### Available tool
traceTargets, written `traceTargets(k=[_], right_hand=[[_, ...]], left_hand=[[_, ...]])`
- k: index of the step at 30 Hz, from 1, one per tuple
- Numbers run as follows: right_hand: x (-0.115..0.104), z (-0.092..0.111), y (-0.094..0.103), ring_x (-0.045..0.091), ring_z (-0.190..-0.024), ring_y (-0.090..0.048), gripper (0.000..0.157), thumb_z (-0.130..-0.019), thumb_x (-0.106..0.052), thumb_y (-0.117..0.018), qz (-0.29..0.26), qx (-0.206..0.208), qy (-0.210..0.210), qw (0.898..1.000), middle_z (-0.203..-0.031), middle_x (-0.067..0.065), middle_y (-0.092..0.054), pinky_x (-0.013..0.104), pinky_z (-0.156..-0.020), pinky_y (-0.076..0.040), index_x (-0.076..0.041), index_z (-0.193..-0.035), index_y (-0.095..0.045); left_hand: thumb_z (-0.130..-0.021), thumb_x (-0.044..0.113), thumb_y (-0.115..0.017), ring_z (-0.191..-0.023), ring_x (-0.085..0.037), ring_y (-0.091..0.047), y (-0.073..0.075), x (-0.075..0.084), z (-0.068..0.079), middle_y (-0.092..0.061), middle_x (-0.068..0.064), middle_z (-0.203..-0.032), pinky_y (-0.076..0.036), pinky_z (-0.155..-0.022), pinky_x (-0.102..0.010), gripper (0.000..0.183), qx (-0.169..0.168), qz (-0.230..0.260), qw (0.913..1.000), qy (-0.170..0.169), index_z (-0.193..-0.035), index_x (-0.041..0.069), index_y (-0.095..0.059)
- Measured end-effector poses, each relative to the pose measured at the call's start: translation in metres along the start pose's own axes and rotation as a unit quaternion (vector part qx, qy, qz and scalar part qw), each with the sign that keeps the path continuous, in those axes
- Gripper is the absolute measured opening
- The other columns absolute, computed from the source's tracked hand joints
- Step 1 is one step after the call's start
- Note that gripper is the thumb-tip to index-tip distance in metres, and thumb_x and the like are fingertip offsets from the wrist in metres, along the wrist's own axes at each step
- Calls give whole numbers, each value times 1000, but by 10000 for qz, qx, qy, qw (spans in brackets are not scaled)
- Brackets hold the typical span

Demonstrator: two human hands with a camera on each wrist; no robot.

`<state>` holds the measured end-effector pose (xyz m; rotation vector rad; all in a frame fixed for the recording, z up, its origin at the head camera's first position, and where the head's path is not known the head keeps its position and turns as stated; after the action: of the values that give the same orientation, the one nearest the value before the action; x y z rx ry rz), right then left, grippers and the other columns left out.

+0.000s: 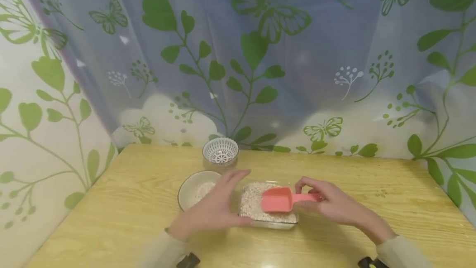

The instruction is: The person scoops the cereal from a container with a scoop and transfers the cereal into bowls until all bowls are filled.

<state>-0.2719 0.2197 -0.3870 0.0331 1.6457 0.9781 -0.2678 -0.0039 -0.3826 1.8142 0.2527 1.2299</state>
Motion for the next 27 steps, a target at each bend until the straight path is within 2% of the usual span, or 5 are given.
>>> traceTargets(k=[4,10,14,20,27], right_hand=[[2,4,5,5,-71,-56,14,-102,-19,-63,228,90,-152,9996,-105,12,-63,27,-55,-42,-13,-113,-55],[-4,5,10,0,-57,-40,14,-101,-20,-64,615,176,-179,9978,-73,-8,-51,25,-52,-39,-17,-113,-57],[-7,7,19,1,-59,-45,14,-101,-21,-64,932,303,-232,9949,-75,-7,-57,25,-54,-40,-19,-113,-57],[-5,12,37,1,-66,-51,15,-100,-21,-66,1375,512,-403,9884,-85,-4,-64,25,-57,-38,-19,-113,-58],[-12,13,44,-1,-53,-39,15,-97,-17,-68,1722,399,-301,9838,-62,-16,-46,23,-52,-36,-22,-107,-59]], left_hand=[[-78,52,-86,-151,-26,-33,-18,7,-6,-23,-7,-167,-45,-116,-47,116,-86,-190,9998,43,-165,26,-14],[-77,45,-88,-152,-33,-30,-29,10,-13,-25,-16,-165,-47,-115,-46,116,89,-643,9977,203,-164,15,-18],[-75,42,-90,-152,-35,-30,-32,9,-17,-25,-18,-165,-45,-116,-48,118,271,-574,9971,422,-164,13,-20],[-68,46,-94,-149,-36,-33,-38,5,-19,-28,-19,-163,-44,-117,-52,123,660,-8,9933,946,-163,10,-23],[-64,54,-94,-150,-41,-36,-55,-11,-23,-22,-18,-168,-41,-117,-57,141,540,1041,9764,1813,-166,14,-6]])
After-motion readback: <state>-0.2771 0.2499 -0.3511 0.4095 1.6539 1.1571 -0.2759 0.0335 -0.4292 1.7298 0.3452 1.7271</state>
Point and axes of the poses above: each hand's wrist, its own z-axis away from the middle knuckle, its own y-axis out of the back of the hand, x = y × z, the point moved 9 cm from there along -z, towards the middle knuckle
